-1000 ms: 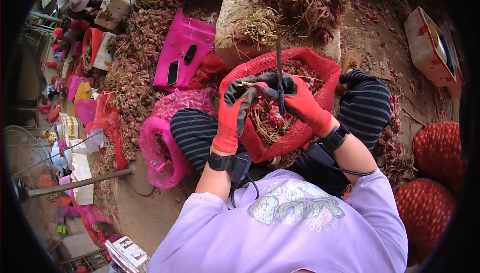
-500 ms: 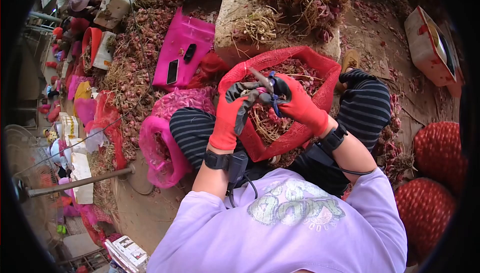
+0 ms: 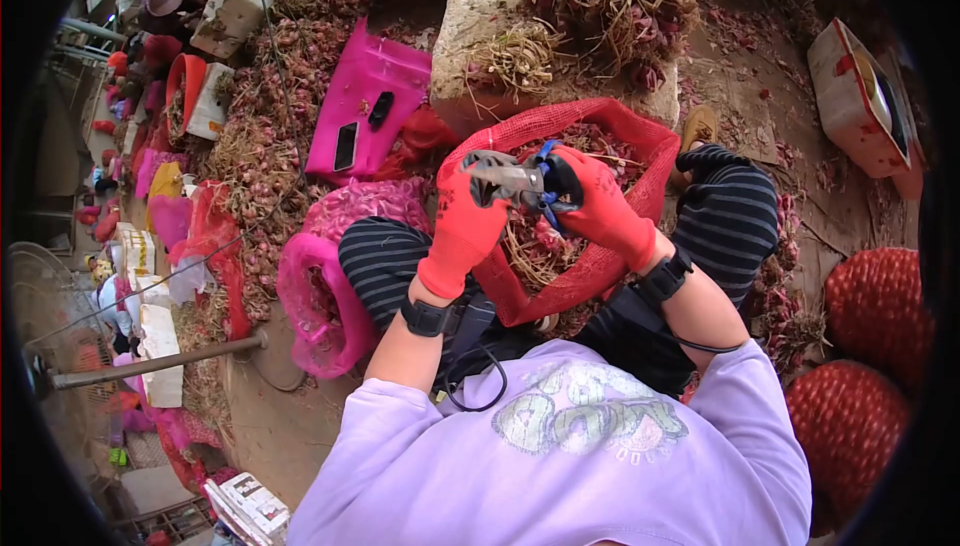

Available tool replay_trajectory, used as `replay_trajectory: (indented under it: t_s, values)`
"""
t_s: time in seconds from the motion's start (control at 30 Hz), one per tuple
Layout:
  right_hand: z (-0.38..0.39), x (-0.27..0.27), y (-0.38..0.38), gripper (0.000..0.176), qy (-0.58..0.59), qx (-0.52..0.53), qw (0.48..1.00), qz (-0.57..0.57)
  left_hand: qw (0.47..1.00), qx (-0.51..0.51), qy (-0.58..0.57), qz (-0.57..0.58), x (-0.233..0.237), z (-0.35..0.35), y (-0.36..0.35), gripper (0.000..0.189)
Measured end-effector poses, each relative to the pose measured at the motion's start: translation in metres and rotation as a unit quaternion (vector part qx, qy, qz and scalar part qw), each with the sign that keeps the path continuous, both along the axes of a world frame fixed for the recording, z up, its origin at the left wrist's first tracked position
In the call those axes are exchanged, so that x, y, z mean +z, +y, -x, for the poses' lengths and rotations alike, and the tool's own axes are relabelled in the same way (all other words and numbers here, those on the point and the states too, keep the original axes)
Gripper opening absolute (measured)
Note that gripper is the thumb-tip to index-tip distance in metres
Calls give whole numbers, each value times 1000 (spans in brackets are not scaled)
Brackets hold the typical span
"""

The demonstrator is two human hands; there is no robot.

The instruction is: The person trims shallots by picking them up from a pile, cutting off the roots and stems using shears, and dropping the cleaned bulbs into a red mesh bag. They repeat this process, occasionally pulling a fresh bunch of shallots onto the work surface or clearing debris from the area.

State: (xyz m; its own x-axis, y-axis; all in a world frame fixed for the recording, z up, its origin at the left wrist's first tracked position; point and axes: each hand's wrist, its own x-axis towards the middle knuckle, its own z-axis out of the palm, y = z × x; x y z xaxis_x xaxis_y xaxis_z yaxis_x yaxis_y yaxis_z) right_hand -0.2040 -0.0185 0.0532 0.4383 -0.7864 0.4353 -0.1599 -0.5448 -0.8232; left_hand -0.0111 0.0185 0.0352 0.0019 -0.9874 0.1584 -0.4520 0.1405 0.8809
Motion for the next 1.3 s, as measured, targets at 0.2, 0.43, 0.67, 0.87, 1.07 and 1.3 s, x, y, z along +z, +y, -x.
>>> replay_trajectory:
  t_s: [0.2,0.43,0.67,0.87,1.07,1.3]
  values:
    - [6,3,1,22,-98,73,977,-177,770,-218,513,-311,19,-7,-11,28]
    - [5,-23,-3,13,-321,197,815,-441,806,-244,427,-330,27,-7,-20,27]
    - [-9,2,1,22,-263,91,890,-361,912,-23,303,-276,34,-2,-20,18]
    - [6,-8,0,24,-240,149,849,-446,992,-87,-85,-19,11,0,-17,16]
    - [11,-8,-11,31,-368,163,778,-483,991,-101,-81,-10,9,-4,-18,19]
    - [-3,-24,-7,25,-302,54,877,-371,917,-86,351,-170,28,17,-2,34]
